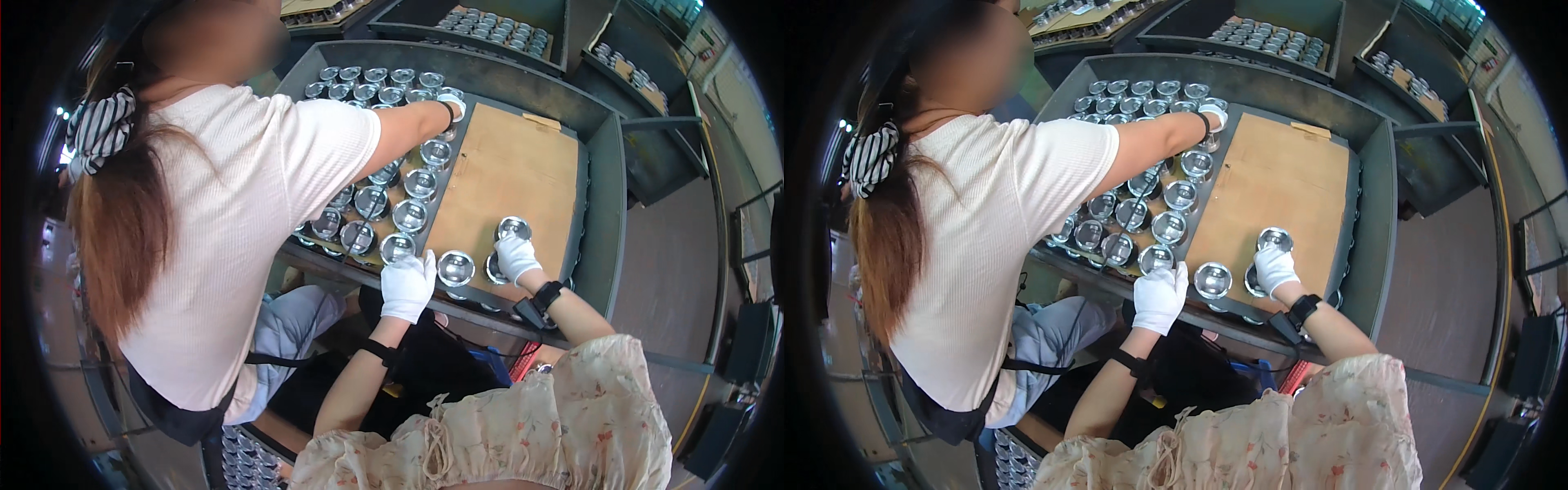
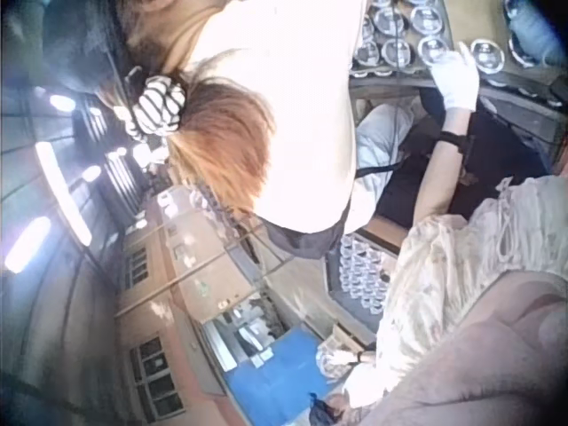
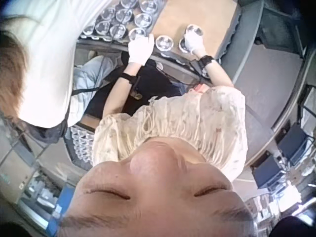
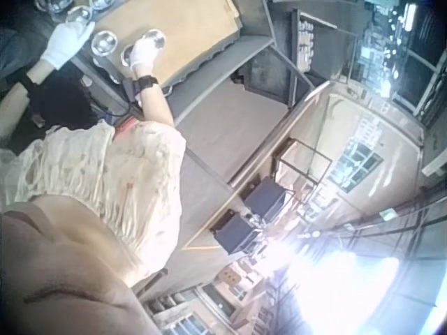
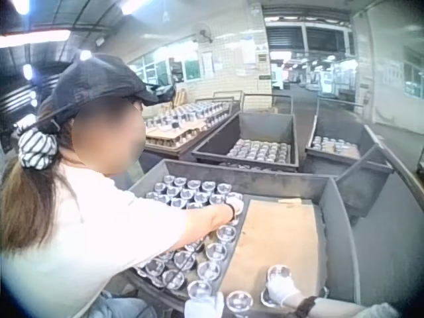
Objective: Sort and inspect metal pistons in a factory setting, placing them into bins.
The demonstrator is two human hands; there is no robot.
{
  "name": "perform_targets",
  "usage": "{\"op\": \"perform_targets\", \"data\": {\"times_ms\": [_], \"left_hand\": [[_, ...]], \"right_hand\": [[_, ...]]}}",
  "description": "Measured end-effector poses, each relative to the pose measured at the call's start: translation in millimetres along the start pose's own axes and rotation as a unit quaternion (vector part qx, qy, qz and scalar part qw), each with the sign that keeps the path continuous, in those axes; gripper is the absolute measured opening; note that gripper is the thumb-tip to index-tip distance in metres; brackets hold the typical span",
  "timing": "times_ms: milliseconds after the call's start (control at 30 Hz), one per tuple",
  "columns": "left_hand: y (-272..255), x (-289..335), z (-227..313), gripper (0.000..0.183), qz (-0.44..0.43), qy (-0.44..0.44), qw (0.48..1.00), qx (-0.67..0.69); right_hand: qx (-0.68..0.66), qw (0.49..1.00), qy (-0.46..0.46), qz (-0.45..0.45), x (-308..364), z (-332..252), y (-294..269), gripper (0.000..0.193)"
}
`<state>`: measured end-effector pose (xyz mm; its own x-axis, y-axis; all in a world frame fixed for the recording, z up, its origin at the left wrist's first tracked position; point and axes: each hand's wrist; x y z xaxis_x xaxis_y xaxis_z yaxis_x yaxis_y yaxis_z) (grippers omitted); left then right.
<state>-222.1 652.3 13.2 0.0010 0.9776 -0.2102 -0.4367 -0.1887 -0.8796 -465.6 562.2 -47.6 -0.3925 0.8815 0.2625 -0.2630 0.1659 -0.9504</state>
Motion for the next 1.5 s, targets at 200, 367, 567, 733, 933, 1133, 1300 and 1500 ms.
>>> {"op": "perform_targets", "data": {"times_ms": [200, 367, 567, 733, 933, 1133, 1300, 1500], "left_hand": [[-10, -8, 10, 0.032, -0.031, -0.024, 0.999, -0.022], [14, -28, 17, 0.013, -0.165, 0.094, 0.977, 0.100], [100, -20, 26, 0.019, -0.355, 0.058, 0.933, -0.025], [140, -19, 21, 0.020, -0.335, -0.034, 0.941, -0.047], [138, -25, 6, 0.024, -0.335, -0.179, 0.925, 0.005], [128, -26, 18, 0.025, -0.342, -0.175, 0.922, -0.041], [106, -24, 19, 0.020, -0.312, -0.178, 0.932, -0.035], [77, 7, 3, 0.014, -0.037, -0.092, 0.992, 0.080]], "right_hand": [[0.043, 0.999, 0.002, 0.005, 1, 7, -17, 0.016], [0.013, 1.000, 0.025, 0.004, 2, 5, -20, 0.018], [0.009, 1.000, -0.001, -0.026, -6, -11, -23, 0.019], [-0.008, 0.998, 0.056, 0.018, -42, -5, -20, 0.021], [-0.011, 0.996, 0.017, 0.088, -90, -37, -39, 0.020], [-0.024, 0.998, 0.010, 0.064, -126, -53, -24, 0.023], [-0.025, 0.999, 0.020, 0.034, -135, -71, -31, 0.025], [0.025, 0.991, -0.088, 0.101, -143, -87, -22, 0.019]]}}
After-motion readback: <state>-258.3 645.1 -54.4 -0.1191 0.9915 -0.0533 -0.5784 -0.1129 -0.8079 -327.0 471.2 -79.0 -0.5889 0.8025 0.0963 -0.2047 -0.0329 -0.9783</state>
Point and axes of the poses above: each hand's wrist, its own x-axis away from the middle knuckle, its own y-axis out of the palm, z = x × y, and after that the axes turned 14 degrees about x, right-handed
